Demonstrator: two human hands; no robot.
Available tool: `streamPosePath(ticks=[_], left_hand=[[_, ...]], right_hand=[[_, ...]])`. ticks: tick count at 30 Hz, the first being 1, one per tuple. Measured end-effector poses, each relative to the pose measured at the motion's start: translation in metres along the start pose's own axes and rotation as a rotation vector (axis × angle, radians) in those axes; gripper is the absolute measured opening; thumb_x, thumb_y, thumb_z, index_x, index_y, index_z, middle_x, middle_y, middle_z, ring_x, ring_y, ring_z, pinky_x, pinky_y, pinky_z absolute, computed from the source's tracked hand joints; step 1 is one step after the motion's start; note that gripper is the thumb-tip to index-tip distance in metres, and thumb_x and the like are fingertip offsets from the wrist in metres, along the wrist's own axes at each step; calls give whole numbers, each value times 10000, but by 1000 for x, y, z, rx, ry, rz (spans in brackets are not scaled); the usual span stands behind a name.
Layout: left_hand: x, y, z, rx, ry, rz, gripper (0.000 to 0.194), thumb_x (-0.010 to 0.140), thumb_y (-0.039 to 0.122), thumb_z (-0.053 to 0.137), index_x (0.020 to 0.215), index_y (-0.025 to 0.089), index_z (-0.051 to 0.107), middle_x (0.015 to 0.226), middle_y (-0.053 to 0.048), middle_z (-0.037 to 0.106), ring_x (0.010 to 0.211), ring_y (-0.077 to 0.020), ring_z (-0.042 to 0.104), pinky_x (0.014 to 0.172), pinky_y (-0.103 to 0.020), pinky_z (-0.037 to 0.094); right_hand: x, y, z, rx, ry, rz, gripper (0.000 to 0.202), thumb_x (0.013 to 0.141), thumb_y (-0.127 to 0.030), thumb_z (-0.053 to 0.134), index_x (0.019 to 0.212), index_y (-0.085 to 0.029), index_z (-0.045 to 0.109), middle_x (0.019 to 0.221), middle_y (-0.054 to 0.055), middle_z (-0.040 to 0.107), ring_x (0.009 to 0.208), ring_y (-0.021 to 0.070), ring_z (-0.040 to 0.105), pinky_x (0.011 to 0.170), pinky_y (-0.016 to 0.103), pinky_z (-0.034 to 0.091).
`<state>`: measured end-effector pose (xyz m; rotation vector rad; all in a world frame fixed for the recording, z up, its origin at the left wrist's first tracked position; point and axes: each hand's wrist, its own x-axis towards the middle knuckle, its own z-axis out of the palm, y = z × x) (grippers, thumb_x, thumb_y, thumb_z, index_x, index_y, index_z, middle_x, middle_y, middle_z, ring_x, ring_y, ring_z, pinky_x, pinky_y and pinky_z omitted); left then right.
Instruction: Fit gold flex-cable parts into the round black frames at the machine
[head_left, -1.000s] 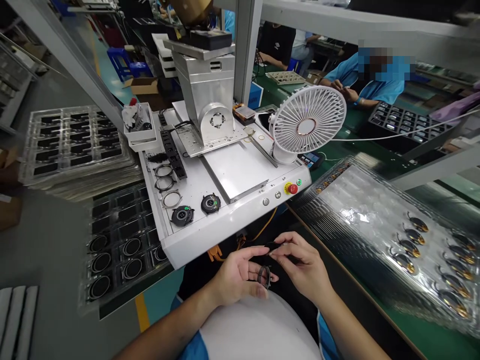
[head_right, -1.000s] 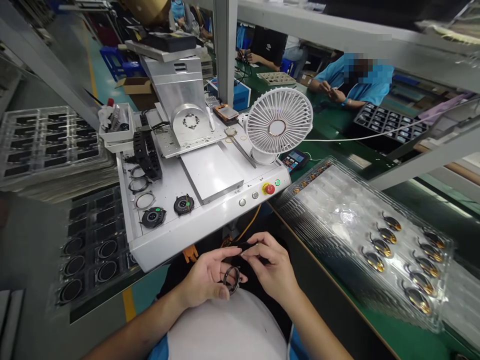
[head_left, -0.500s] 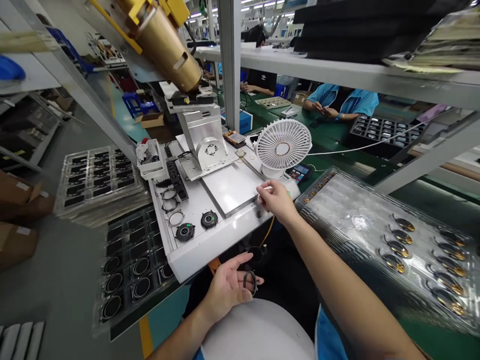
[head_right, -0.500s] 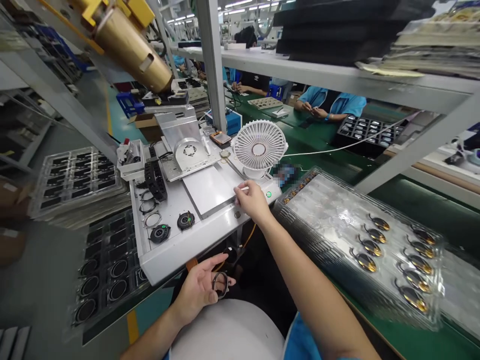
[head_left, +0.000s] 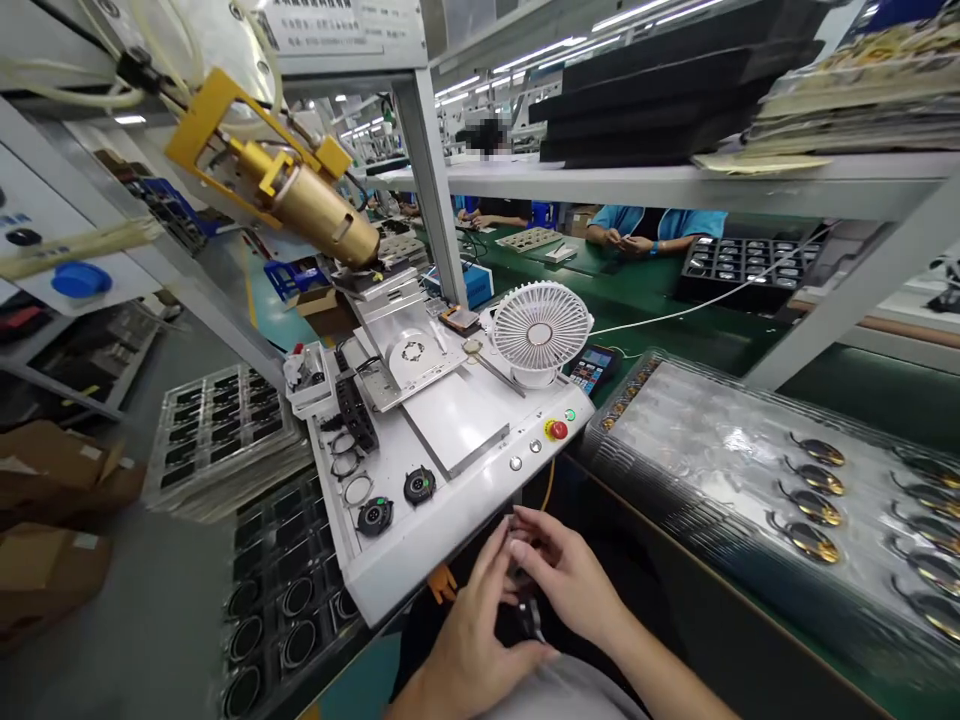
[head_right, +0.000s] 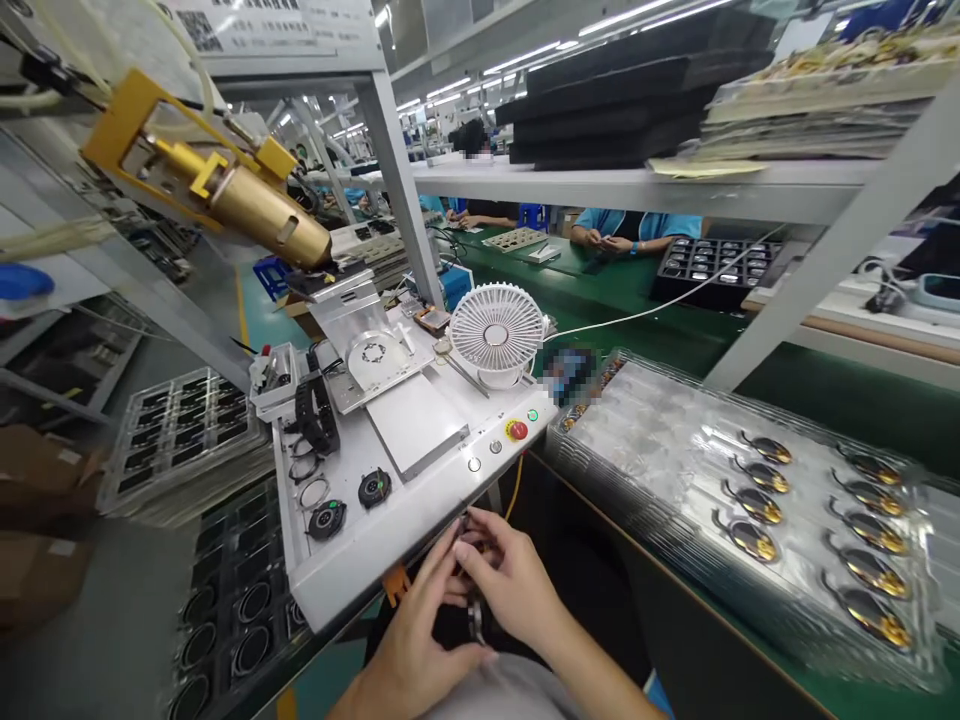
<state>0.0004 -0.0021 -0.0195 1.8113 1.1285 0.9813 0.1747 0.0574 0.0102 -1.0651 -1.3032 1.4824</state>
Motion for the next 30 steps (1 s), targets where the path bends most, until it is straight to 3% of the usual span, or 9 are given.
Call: streamPosePath(ticks=[2,4,6,9,11,14,19,25,30], left_hand=[[9,2,7,158,-104,5,1243,716,266,911,1647,375,95,1725,-176,202,1354,-406,584,1050,-539,580],[15,8,9,189,-183,-9,1279,692,272,928,1645,390,84,1725,-175,202,1307,-389,628,1043,-539,586],[19,13,7,65,-202,-5,1204,672,293,944,1626,382,215,1722,-187,204,1168,-341,717,954,-484,642],[20,19,2,-212,-97,0,976,646,326,963,1494,309,479,1718,-222,184,1062,-304,761,858,-410,671],[20,19,-1,-327,-52,0,885,637,331,969,1412,278,545,1717,-244,158,1050,-307,768,844,-394,670],[18,17,-2,-352,-72,47,889,624,334,975,1400,270,545,1710,-263,167,1049,-316,773,852,-392,670],[17,16,-3,-138,-136,173,942,655,364,953,1464,269,480,1676,-262,283,1038,-299,780,874,-402,676],[19,17,-9,190,-218,202,905,752,316,887,1511,278,396,1620,-218,426,1271,-359,668,1007,-506,616],[19,16,-11,-75,-183,176,976,663,284,953,1497,299,447,1625,-218,417,1155,-321,737,976,-467,631]], right_hand=[[-4,2,3,115,49,40,573,884,-582,733,1305,-199,663,1199,139,734,1042,291,704,799,368,594],[-1,-3,-2,186,113,67,570,848,-610,761,1220,-182,713,1126,141,759,949,276,718,793,375,592],[1,-12,-11,226,130,77,515,824,-601,787,1104,-170,758,984,119,778,826,240,712,770,362,585],[-1,-23,-25,235,98,78,455,809,-569,810,1006,-161,775,773,69,744,687,193,675,685,318,571],[-5,-26,-28,193,96,75,424,796,-546,824,958,-158,770,750,57,726,628,164,641,618,284,546],[-10,-27,-26,123,131,66,361,776,-491,842,879,-159,744,756,43,711,605,139,611,568,252,518],[-12,-23,-23,120,119,99,321,768,-444,845,842,-161,711,725,23,694,606,137,625,581,250,544],[-13,-22,-31,244,-1,159,381,676,-420,932,872,-157,737,738,27,718,642,151,670,630,266,583],[-13,-23,-31,280,53,187,432,697,-503,918,873,-139,766,699,38,711,594,133,642,596,256,569]])
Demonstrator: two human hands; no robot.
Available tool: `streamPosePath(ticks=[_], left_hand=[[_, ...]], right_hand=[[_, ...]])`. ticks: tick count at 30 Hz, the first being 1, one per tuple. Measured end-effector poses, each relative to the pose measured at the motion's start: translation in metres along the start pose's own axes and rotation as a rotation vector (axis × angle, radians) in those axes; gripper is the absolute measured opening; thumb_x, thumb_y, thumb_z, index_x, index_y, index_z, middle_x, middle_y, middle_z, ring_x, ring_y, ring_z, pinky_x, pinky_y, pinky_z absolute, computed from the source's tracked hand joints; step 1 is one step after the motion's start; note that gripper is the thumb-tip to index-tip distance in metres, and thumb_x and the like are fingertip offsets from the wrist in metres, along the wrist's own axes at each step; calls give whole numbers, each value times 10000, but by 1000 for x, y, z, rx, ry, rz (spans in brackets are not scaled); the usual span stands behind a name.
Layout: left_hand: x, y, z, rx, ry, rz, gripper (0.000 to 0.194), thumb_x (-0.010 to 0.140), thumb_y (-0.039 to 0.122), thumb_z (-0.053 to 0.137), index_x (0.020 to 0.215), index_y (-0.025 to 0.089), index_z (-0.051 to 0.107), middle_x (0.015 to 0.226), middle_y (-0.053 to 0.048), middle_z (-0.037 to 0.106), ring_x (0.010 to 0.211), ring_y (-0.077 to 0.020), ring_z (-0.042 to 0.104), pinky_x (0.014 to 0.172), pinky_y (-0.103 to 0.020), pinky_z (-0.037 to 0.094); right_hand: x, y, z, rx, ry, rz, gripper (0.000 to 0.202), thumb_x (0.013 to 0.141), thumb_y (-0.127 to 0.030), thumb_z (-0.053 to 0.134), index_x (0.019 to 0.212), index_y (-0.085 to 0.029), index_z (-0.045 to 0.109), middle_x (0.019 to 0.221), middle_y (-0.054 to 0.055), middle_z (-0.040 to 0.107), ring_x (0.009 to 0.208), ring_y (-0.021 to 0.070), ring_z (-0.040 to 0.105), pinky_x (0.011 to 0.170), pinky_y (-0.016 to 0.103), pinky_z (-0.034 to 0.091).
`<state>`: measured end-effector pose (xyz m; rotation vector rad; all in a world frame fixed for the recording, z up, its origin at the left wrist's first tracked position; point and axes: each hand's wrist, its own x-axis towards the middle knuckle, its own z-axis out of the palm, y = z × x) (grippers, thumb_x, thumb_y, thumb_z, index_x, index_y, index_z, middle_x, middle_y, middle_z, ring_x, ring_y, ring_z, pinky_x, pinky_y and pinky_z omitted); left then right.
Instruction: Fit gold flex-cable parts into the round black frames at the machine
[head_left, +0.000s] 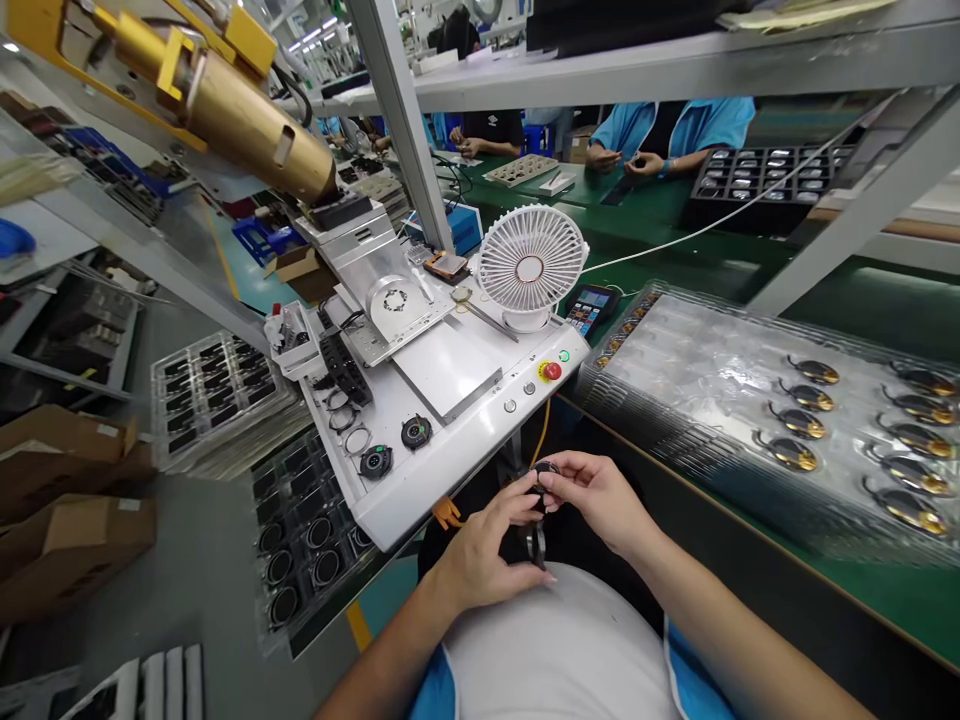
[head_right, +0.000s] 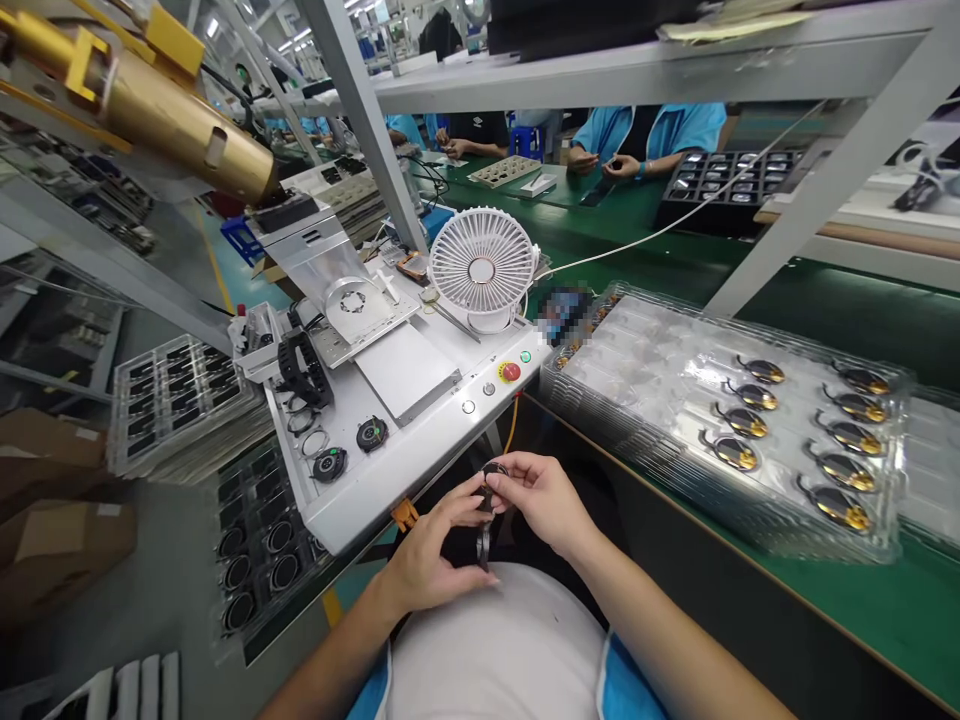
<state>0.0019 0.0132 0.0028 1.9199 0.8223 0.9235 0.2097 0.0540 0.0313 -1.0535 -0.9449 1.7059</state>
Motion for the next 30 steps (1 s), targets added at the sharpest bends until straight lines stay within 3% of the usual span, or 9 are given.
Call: streamPosePath(ticks=[3,6,10,15,20,25,30], left_hand=[[2,-1,-2,-341,189,-46,838,680,289,950,1422,274,559,1530,-205,548,1129,-300,750,959,-418,632],[7,-1,-5,-575,357,-111,598,726,339,921,1265,222,690,1230,-146,768,1131,-282,748,1002,-400,599],[13,-2,-4,-693,495,-146,561,646,391,962,1138,220,754,1178,-120,797,1098,-266,759,1015,-398,593],[10,-7,4,-759,473,-98,615,600,357,987,1166,276,761,1179,-81,803,1069,-256,775,957,-383,633],[6,-11,5,-681,505,-78,631,540,391,1001,1124,281,788,1113,-84,824,949,-245,808,787,-313,676],[3,-14,3,-661,527,-97,660,481,392,1017,1097,288,803,1081,-74,832,934,-243,812,817,-314,672],[1,-17,3,-667,518,-86,638,522,391,1006,1122,349,794,1115,-40,827,938,-219,811,821,-288,667]], right_hand=[[-1,-4,3,29,17,39,445,671,-500,939,864,-142,758,652,11,671,557,113,603,555,232,540],[-3,-11,8,37,-13,82,436,656,-489,950,771,-152,699,653,-7,643,534,90,553,515,209,499],[-7,-17,19,38,-52,181,475,633,-511,947,703,-163,632,676,4,646,575,109,581,525,217,497],[-13,-17,38,63,-67,289,476,552,-406,969,687,-173,576,641,-6,647,578,126,614,569,240,523],[-16,-17,54,22,-20,163,389,571,-258,871,684,-197,503,579,-55,572,523,90,517,509,204,415],[-16,-20,61,-56,14,91,325,586,-211,784,701,-208,480,548,-98,474,496,61,395,461,183,303],[-14,-21,64,-37,-1,109,323,591,-202,749,739,-221,463,559,-95,515,498,72,432,463,185,317]])
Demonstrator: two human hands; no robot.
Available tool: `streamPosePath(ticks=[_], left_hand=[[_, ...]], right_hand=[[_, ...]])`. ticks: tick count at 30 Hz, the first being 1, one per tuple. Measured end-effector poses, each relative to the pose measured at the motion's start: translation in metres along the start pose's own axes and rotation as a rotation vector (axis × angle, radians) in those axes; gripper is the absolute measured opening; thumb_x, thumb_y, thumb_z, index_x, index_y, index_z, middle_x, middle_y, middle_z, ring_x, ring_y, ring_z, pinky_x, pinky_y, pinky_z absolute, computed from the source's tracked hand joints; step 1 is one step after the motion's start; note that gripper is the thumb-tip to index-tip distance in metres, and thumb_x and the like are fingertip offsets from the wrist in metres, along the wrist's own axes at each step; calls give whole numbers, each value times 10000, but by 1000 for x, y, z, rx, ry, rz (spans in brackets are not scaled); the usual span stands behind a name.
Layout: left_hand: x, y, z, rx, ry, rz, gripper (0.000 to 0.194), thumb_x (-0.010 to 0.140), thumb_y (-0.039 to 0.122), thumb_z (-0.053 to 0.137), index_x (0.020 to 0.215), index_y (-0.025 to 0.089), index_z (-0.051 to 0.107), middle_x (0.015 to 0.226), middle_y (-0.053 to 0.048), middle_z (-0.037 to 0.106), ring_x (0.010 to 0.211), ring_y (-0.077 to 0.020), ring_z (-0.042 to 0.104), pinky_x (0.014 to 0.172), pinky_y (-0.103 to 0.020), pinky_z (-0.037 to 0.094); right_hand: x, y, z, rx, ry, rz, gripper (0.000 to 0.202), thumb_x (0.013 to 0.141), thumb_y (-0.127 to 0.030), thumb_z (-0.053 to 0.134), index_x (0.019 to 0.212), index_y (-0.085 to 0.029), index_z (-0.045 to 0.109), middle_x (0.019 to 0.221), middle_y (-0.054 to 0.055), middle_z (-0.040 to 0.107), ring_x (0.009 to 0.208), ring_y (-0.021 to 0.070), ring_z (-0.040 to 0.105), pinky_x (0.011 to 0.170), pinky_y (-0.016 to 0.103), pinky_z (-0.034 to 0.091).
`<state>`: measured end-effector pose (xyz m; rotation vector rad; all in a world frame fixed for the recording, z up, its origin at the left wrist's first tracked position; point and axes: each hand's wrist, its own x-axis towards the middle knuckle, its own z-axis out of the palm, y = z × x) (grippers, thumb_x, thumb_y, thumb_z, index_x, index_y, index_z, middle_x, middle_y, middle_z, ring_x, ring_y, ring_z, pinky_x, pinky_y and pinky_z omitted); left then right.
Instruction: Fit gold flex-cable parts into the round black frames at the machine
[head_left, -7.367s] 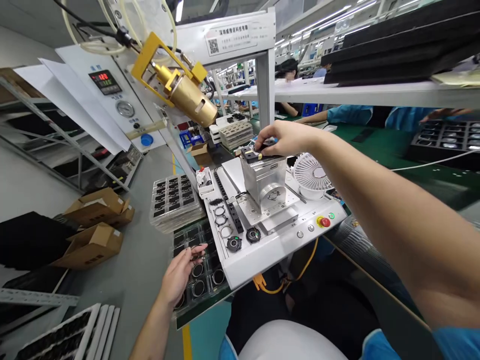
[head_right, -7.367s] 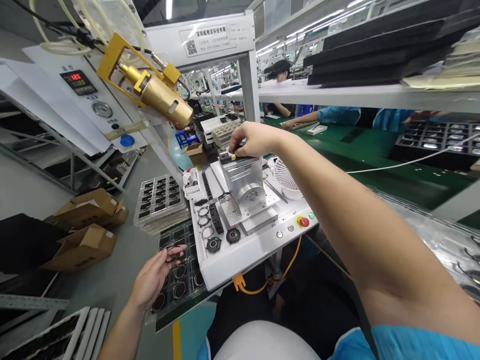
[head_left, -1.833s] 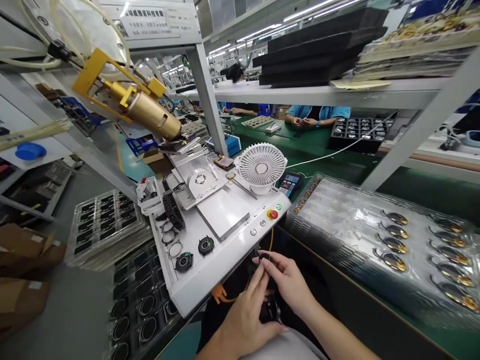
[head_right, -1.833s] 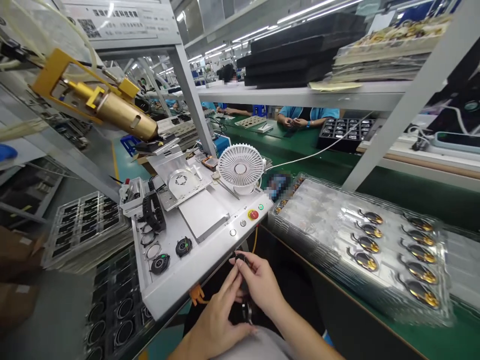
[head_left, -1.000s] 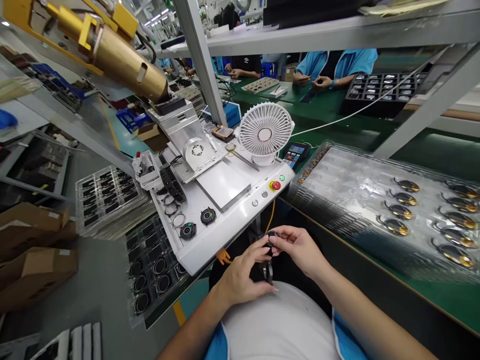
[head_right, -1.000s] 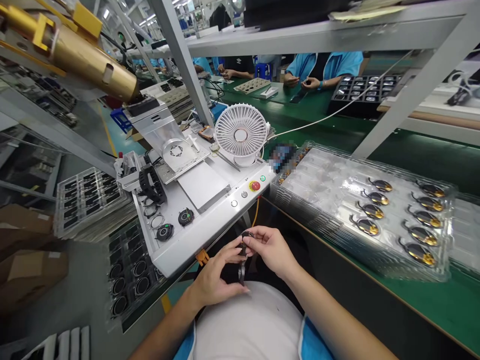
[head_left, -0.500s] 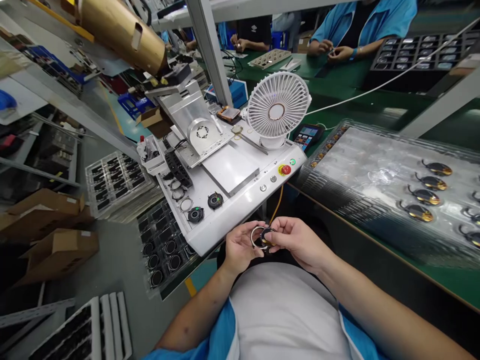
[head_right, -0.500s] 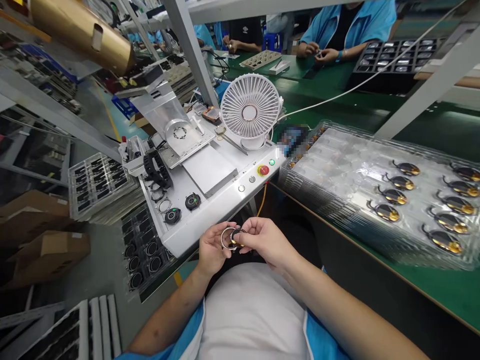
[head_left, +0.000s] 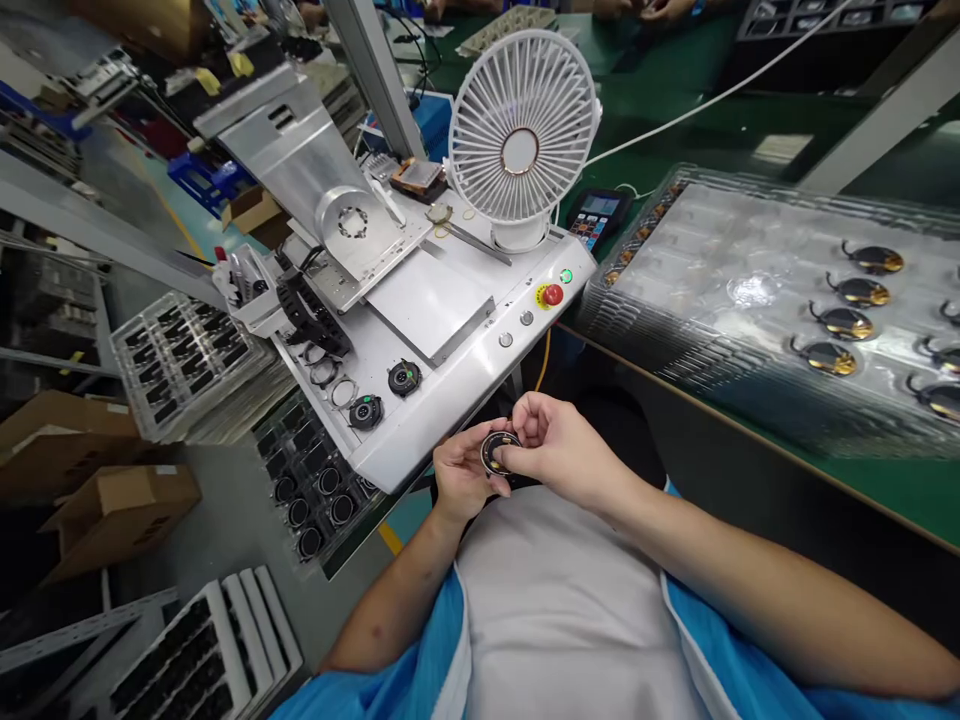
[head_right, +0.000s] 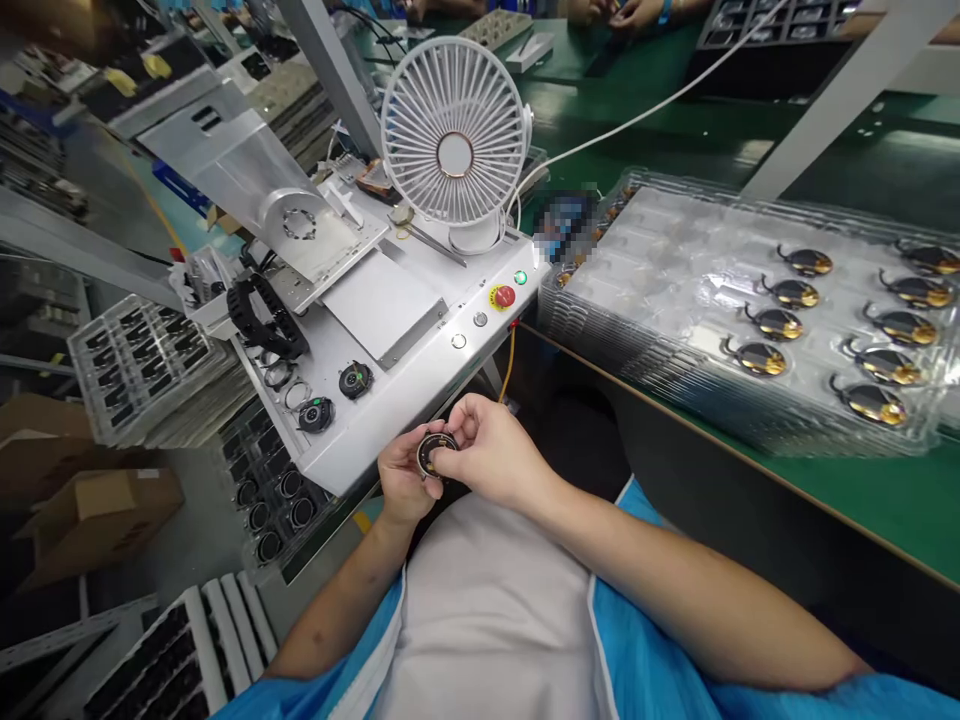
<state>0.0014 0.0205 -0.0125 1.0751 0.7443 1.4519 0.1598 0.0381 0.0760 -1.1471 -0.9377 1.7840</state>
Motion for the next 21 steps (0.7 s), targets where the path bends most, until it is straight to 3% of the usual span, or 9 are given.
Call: streamPosePath(ticks=[14,21], left_hand=[[0,-3,-1,26,101,-38,672,388,395,1033,1022,314,826,1024,-49,842,848,-227,819,759,-284,677],[-3,-7,-1,-1,132,-35,652,429,364,1032,1044,333,818,1025,-26,842,910,-231,817,827,-295,673]], right_hand=[[3,-1,0,12,-17,49,329,586,-212,731,756,-229,449,538,-91,556,480,84,490,447,185,352],[8,12,-3,118,-15,75,475,571,-296,860,775,-225,436,604,-78,603,501,95,564,484,199,454]])
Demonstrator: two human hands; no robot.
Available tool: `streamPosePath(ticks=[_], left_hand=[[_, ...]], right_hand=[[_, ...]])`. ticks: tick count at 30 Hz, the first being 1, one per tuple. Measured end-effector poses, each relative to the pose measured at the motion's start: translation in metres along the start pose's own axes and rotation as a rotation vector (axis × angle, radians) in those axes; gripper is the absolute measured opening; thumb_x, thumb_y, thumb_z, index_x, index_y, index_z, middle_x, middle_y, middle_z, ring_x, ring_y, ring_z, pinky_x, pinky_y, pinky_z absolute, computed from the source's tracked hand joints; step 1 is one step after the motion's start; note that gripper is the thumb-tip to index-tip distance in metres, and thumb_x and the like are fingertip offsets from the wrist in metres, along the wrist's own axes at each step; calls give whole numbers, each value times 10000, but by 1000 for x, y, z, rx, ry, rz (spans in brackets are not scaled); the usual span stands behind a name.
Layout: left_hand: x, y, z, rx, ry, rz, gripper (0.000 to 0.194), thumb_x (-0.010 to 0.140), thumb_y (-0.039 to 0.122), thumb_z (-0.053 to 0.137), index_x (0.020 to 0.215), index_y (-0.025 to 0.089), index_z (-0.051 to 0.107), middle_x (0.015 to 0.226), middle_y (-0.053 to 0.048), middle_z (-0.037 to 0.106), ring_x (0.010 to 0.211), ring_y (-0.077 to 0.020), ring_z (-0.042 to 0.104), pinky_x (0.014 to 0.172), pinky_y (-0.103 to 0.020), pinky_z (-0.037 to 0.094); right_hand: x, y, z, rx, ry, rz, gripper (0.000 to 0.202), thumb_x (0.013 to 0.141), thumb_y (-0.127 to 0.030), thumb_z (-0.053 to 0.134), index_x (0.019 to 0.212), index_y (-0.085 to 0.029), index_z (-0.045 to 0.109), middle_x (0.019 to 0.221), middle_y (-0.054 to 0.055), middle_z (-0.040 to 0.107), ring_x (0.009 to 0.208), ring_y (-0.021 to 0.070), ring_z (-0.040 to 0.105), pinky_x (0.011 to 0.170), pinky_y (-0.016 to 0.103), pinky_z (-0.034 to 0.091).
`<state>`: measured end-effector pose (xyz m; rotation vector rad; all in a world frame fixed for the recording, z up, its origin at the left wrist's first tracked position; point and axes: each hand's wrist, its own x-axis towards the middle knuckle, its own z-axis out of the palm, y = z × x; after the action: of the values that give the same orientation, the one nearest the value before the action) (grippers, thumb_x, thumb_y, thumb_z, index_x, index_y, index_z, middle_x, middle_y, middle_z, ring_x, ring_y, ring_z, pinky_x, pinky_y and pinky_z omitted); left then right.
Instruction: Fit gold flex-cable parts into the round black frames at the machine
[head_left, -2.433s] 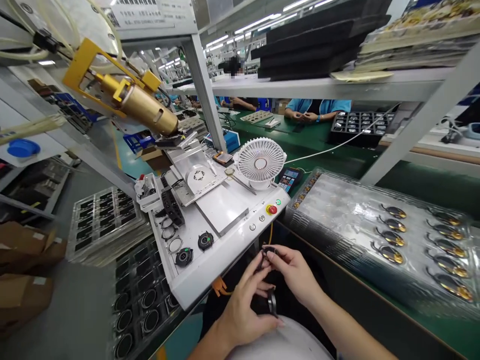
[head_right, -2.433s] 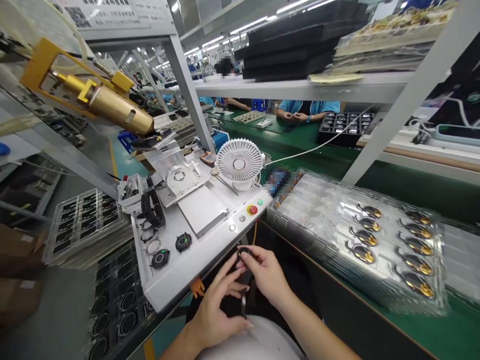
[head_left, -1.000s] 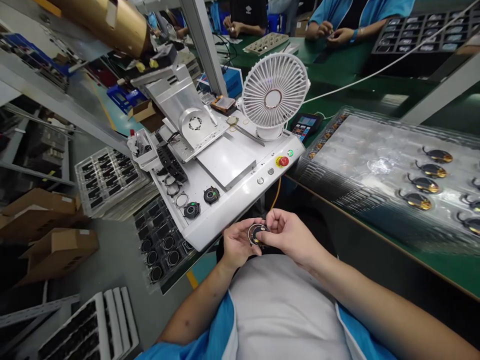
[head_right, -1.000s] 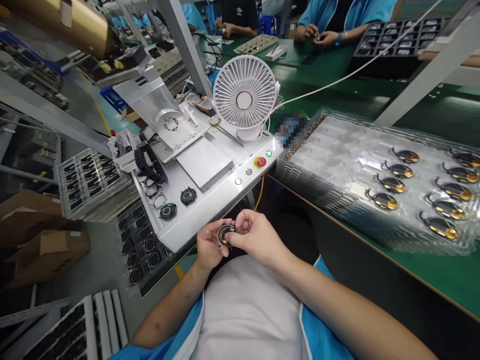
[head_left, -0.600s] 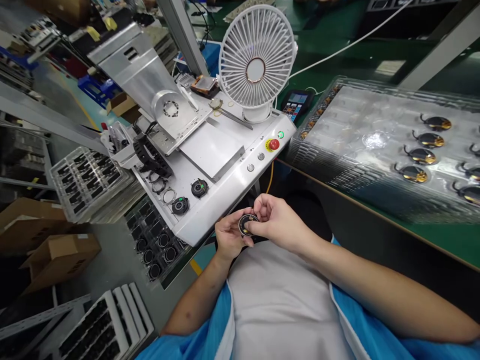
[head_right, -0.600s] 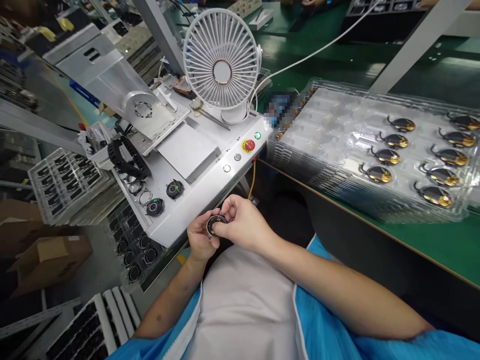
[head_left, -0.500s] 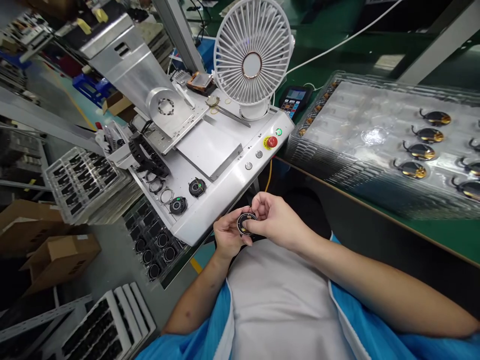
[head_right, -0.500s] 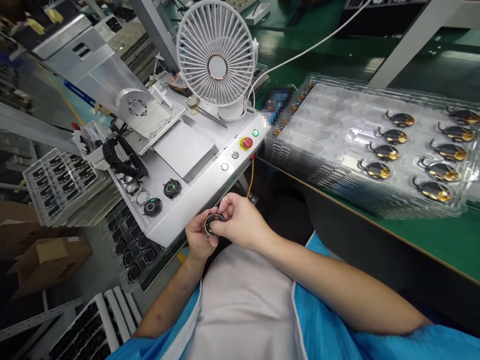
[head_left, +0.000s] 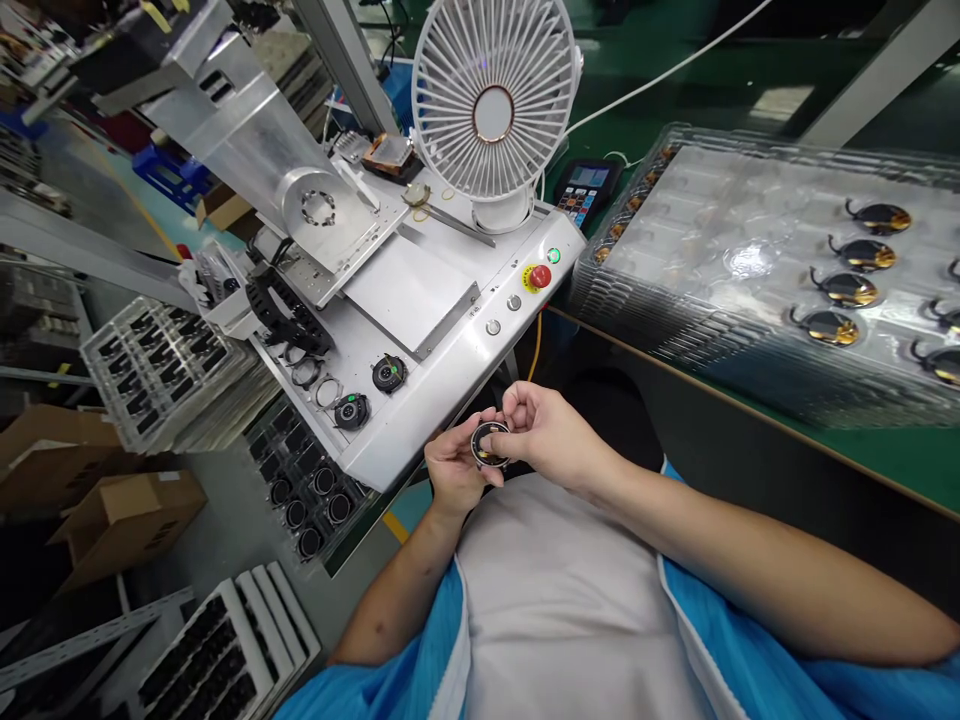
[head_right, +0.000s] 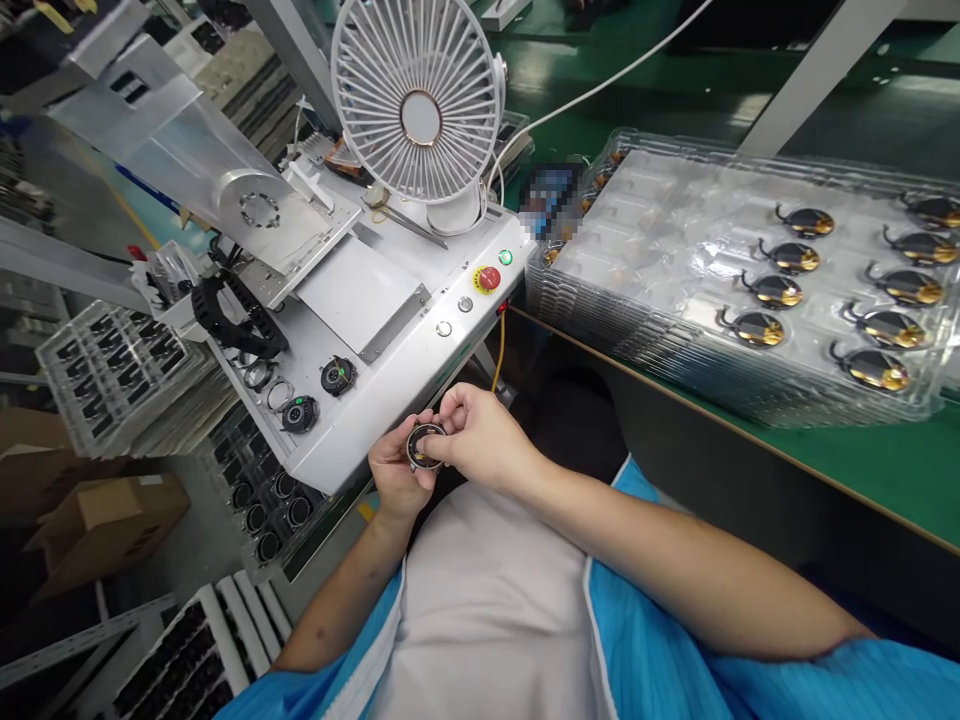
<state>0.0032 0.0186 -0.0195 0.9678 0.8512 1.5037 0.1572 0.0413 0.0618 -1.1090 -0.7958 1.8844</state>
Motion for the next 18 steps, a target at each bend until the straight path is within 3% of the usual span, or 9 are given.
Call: streamPosePath(ticks=[6,11,15,18], left_hand=[[-2,5,5,32,42,5,619,400,343,1035,984,315,830,1035,-45,835,894,-270,819,789,-339,695],[-1,12,6,72,-25,4,646,388,229,1043,994,298,831,1026,-64,830,907,-284,816,814,-346,692],[-2,15,3,133,-43,33,612,477,233,1027,1050,289,820,1065,-84,825,962,-299,807,877,-399,677],[-1,18,0,140,16,60,560,569,279,1000,1096,269,810,1109,-102,817,1001,-305,798,902,-411,667]], right_hand=[[0,4,-12,-151,-54,138,546,559,-482,968,729,-188,540,550,-7,647,482,132,606,388,189,480],[0,13,-15,-14,-81,110,624,542,-573,964,630,-194,477,508,-15,622,398,92,524,350,188,472],[2,22,-7,40,-108,105,638,541,-575,966,634,-198,459,510,-9,629,395,102,544,351,193,485],[10,22,0,48,-95,78,653,532,-627,948,656,-199,471,502,-18,624,391,104,545,351,198,498]])
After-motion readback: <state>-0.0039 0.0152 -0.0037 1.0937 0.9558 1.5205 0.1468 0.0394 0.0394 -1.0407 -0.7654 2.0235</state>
